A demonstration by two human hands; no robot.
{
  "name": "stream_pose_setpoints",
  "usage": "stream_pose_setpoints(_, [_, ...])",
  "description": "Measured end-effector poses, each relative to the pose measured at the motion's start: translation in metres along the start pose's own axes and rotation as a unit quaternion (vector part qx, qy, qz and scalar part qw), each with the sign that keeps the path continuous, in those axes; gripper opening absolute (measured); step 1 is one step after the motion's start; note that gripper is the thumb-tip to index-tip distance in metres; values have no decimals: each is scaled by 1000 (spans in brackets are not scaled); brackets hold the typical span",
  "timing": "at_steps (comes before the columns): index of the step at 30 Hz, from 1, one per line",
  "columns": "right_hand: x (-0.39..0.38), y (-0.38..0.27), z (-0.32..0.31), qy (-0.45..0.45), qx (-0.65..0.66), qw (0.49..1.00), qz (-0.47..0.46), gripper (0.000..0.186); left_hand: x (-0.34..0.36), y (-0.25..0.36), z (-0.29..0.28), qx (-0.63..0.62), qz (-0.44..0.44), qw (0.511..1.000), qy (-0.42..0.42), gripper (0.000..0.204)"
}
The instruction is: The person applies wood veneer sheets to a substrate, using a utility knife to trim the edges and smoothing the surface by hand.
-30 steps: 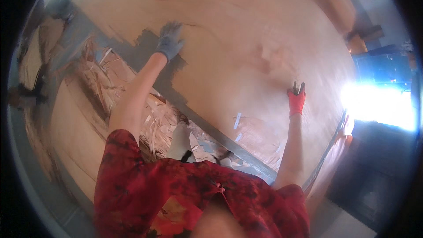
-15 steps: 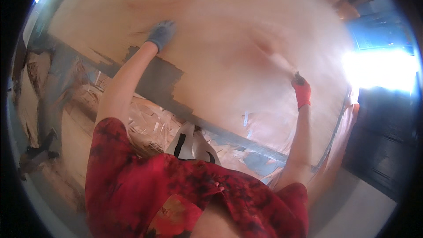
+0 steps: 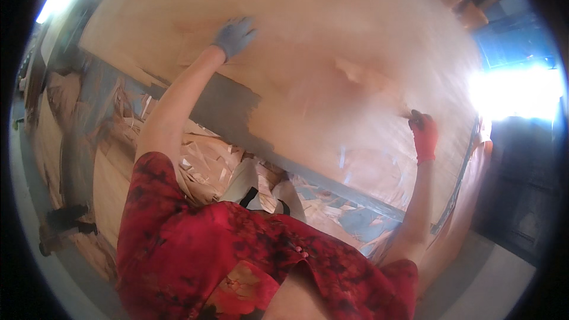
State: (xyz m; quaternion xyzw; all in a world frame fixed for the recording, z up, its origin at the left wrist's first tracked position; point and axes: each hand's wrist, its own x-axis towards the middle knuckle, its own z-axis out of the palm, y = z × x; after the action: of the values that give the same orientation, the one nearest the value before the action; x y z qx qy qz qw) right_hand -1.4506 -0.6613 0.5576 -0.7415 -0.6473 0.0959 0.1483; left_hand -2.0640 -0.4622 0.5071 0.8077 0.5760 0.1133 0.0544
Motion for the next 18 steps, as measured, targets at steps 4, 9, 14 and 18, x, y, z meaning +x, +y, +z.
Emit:
stream_pose_setpoints(4, [-10, 5, 20, -7, 92, 995, 46, 60, 65, 5, 20, 58, 82, 995, 12, 59])
stream_pose_setpoints(9, [-62, -34, 36, 128, 206, 963, 115, 55, 90, 12, 39, 53, 17, 974, -219, 66])
stream_pose_setpoints(14, [-116, -142, 67, 35, 259, 945, 194, 37, 111, 7, 31, 33, 60, 965, -252, 58])
stream_pose_setpoints(18, [-123, -218, 106, -75, 376, 900, 209, 41, 128, -26, 33, -70, 121, 951, -277, 43])
